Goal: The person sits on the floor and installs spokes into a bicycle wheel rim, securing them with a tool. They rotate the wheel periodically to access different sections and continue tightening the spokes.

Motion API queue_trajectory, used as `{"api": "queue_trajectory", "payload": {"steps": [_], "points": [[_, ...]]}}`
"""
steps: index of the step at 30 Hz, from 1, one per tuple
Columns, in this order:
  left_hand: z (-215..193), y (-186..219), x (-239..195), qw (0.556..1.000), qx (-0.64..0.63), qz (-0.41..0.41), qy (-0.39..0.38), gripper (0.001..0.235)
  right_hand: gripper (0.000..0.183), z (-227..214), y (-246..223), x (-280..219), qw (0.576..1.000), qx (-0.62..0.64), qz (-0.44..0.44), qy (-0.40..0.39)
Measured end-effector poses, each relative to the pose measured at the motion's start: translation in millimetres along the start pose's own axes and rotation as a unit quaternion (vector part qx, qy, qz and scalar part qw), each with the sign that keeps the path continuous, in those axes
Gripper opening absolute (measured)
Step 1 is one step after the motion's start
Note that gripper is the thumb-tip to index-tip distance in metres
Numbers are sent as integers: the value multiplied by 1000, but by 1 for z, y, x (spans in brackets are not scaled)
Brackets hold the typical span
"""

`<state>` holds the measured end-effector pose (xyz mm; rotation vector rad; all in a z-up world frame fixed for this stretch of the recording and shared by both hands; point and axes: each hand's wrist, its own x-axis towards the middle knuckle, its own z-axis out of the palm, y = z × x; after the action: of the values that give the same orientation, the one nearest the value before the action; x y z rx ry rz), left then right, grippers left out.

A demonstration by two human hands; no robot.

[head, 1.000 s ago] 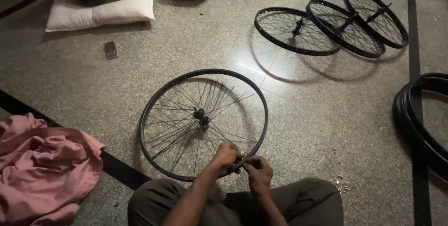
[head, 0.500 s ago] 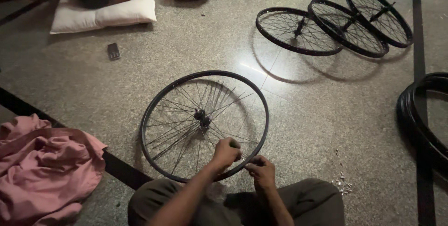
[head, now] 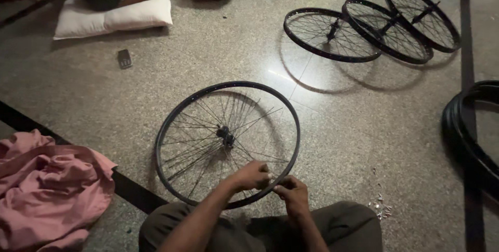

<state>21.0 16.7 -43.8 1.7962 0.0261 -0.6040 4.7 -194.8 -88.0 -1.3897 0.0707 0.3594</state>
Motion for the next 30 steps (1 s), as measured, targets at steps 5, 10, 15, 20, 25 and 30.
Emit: {"api": "queue_trajectory", "payload": {"steps": [5,10,15,20,25,30], "points": [[10,5,4,997,72,24,-2,27,12,-3,-9,1,999,-41,0,-18],[17,17,-3,980,190,32,46,40,15,1,-13,-1,999,-16,5,-35],[-10,22,-8,996,-68,-13,-52,21,15,2,-10,-2,1000,-19,-21,-9],[-8,18,-3,999,-38,10,-34,26,12,3,-4,1,999,-5,-46,-11],[-13,16,-11,999,11,30,4,25,16,13,-5,-3,997,43,-56,-20],[-1,1,-4,991,-94,-9,-92,26,17,6,-14,-8,996,-78,-43,-9]]}}
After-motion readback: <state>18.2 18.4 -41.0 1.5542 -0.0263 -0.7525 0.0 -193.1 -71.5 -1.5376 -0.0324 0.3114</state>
